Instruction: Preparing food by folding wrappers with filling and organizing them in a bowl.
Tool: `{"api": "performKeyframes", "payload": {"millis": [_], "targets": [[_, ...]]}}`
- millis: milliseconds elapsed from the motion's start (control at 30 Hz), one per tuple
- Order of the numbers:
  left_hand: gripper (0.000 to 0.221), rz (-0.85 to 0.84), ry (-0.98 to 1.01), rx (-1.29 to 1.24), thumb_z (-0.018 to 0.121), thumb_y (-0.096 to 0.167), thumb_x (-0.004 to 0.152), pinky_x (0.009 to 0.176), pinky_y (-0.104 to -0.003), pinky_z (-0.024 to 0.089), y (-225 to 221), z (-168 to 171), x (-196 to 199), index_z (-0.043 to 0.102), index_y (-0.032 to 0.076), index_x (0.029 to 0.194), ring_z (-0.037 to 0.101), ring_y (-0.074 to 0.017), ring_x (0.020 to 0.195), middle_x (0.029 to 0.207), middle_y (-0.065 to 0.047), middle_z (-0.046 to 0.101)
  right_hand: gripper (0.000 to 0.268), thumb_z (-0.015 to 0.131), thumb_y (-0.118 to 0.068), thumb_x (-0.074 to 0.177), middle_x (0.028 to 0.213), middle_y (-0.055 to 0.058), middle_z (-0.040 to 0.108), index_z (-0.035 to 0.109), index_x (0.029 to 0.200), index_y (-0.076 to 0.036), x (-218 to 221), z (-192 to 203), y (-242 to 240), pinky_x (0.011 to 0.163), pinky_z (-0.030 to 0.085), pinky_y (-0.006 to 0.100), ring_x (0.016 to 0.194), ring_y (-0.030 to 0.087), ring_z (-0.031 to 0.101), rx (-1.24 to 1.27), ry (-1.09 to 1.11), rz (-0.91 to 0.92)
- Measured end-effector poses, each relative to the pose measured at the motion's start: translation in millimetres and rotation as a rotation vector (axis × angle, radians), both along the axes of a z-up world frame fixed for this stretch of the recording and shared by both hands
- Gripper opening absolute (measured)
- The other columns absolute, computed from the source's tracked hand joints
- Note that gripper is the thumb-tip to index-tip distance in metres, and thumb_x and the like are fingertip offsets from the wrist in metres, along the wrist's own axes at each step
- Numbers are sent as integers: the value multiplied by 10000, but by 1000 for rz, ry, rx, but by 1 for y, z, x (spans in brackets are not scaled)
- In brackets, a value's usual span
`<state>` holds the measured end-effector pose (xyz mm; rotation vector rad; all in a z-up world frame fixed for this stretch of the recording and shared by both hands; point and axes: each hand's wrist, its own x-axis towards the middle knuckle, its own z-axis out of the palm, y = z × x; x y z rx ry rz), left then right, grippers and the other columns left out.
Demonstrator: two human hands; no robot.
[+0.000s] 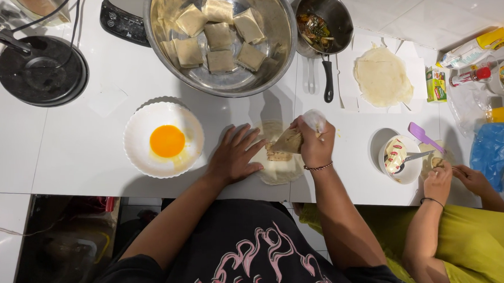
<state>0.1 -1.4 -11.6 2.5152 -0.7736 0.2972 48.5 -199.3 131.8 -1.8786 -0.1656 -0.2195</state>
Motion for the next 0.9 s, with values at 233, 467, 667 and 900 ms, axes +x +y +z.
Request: {"api": "performKeyframes", "payload": {"millis": [233, 467, 667, 900], "targets": [[812, -14, 38, -26, 569, 670, 932, 1186, -621, 255, -1, -3, 1, 456, 129, 1527, 382, -369, 1475, 1532, -142, 490, 355, 614, -193, 957, 583, 40, 519, 459, 652, -97, -5, 38, -15, 708, 620, 368, 679, 240, 692, 793, 254, -520], [852, 45, -81, 23, 577, 702, 901, 1156, -574, 329, -1, -6, 2, 484, 99, 1495, 469, -329, 1421, 1491, -110, 555, 603, 391, -473, 1024, 1524, 165, 454, 343, 1503, -110, -30, -46, -135, 1080, 478, 653, 1351, 393, 554, 1414, 446, -903], [838, 61, 12, 11, 598, 671, 909, 1208, -557, 264, -2, 4, 0, 474, 100, 1509, 449, -317, 1445, 1496, -104, 557, 526, 247, -563, 1011, 1211, 62, 650, 517, 1144, -132, -50, -82, -193, 1019, 510, 579, 1149, 278, 650, 1230, 503, -1163], [817, 90, 256, -68, 665, 610, 908, 1264, -527, 135, -3, 26, 2, 462, 109, 1522, 355, -315, 1506, 1539, -112, 512, 725, 610, -498, 943, 1352, 277, 552, 404, 1437, -9, -24, -100, -220, 923, 615, 590, 1193, 430, 665, 1073, 484, -1437]]}}
